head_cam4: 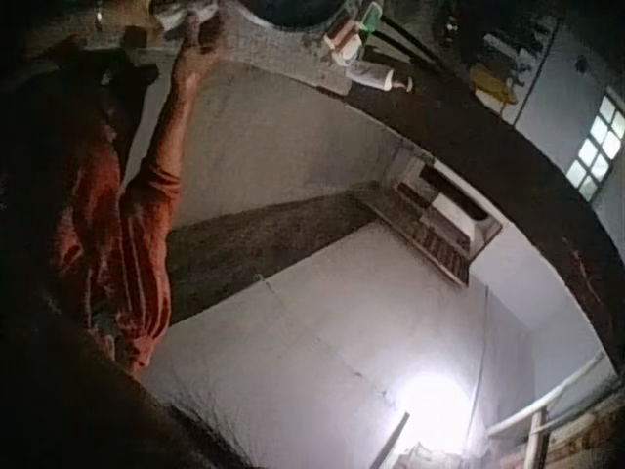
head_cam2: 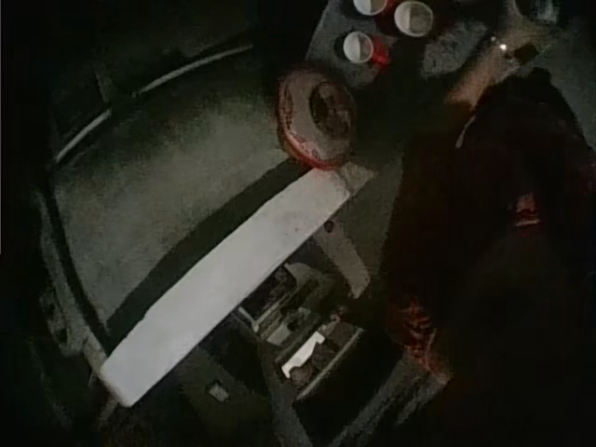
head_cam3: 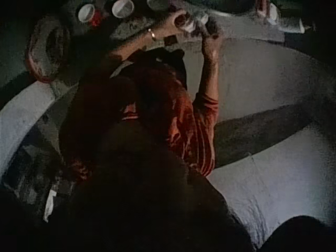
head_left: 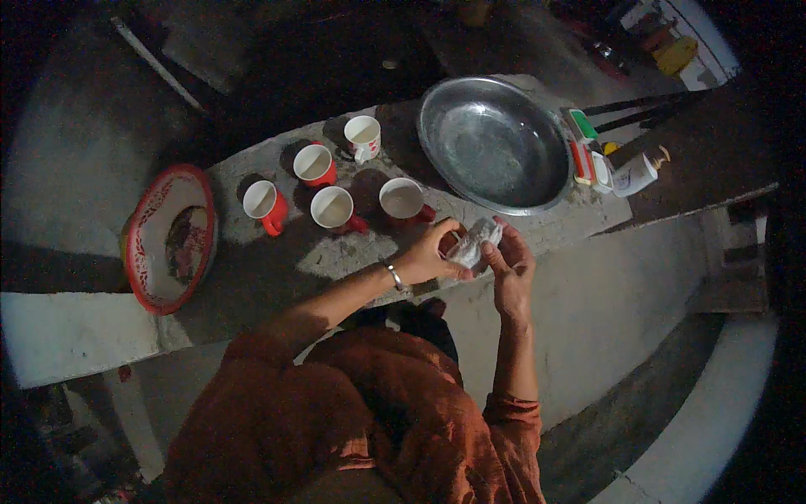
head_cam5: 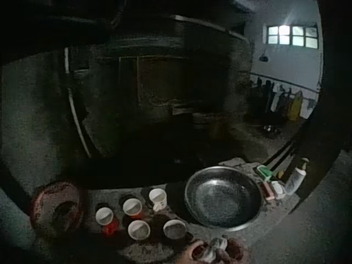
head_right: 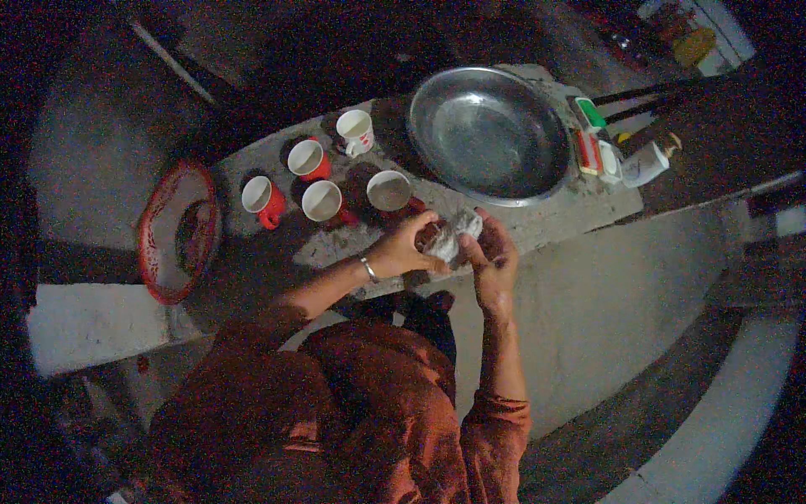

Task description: The person washes a red cup in a metal basin, then dries it with a white cloth. They repeat this drying process for several other red cups placed on the countertop, handling each cup one at a time.

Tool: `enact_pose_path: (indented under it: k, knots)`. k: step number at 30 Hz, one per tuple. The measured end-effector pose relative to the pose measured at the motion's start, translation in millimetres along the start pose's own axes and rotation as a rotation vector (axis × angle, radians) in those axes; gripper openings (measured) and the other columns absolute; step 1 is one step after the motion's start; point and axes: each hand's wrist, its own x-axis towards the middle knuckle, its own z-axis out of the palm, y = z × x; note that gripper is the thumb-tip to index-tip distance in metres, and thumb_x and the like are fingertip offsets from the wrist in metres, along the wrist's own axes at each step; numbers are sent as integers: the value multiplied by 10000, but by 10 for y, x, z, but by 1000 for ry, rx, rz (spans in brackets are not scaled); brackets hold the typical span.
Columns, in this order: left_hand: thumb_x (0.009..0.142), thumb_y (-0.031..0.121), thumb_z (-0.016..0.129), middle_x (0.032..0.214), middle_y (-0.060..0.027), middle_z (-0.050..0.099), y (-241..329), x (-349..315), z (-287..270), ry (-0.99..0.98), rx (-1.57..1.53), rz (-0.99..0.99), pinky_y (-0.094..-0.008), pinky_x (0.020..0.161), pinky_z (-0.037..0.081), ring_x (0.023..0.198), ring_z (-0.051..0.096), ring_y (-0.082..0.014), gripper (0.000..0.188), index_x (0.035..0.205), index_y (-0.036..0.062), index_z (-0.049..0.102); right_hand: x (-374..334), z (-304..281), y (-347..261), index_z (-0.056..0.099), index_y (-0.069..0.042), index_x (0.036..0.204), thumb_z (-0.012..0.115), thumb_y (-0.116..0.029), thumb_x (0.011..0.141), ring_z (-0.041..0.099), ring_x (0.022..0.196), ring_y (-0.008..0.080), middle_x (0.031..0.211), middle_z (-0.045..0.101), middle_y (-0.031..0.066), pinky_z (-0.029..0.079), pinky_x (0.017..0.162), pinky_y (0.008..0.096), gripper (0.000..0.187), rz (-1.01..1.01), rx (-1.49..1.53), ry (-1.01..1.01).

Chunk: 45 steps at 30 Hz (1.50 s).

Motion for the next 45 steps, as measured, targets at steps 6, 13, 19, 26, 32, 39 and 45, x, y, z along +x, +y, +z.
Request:
enact_pose_path:
  k: [6, 13, 19, 26, 32, 39, 45]
  knots:
    - [779, 221, 666, 681, 1, 565, -21, -127, 122, 141, -142, 44, -205, 522, 394, 616, 499, -49, 261, 885, 5, 563, -308, -64, 243, 409, -10, 1258, 578, -74, 832, 528, 906, 155, 1103, 535, 74, 455, 703, 274, 463, 58, 60, 39]
    - [815, 232, 601, 594, -66, 530, -72, -230, 317, 32, 261, 107, -289, 528, 384, 581, 466, -84, 280, 732, -35, 589, -793, -153, 94, 364, -28, 1288, 648, -74, 782, 522, 979, 188, 1113, 534, 79, 447, 808, 310, 582, 120, 5, -16]
    - [819, 206, 574, 560, -84, 538, -43, -352, 697, 167, 234, 191, -316, 508, 392, 534, 477, -116, 288, 669, -40, 571, -1296, -540, 236, 490, -17, 1174, 634, -95, 798, 527, 928, 138, 1022, 573, 33, 435, 791, 277, 411, 153, 30, -42]
    - [871, 386, 500, 857, -6, 597, -60, -550, 1015, -121, -682, -338, -262, 637, 471, 708, 555, -111, 339, 956, 65, 567, -1753, -779, 419, 568, -26, 1083, 539, -204, 872, 522, 826, 108, 926, 586, 0, 421, 743, 244, 278, 280, -65, 118]
    - [812, 170, 603, 1048, -45, 557, -283, -835, 1301, -241, -509, -231, -302, 846, 413, 965, 515, -135, 449, 1215, 97, 419, -1957, -858, 659, 633, -8, 945, 543, -241, 873, 509, 745, 93, 831, 590, -2, 412, 654, 245, 260, 217, -142, 104]
    - [779, 113, 632, 933, -51, 616, -390, -812, 1268, -221, -558, -355, -298, 696, 493, 862, 588, -135, 332, 1086, 63, 515, -2074, -920, 607, 635, -25, 847, 546, -289, 870, 528, 619, 115, 767, 612, 51, 412, 539, 251, 280, 244, 26, 313]
    - [788, 132, 650, 1006, -72, 554, -593, -744, 1013, -196, -644, -543, -421, 805, 487, 902, 569, -203, 502, 1212, 42, 399, -2089, -1254, 260, 545, -27, 1009, 483, -273, 891, 613, 668, 183, 773, 623, 79, 536, 567, 341, 280, 49, 478, 199]
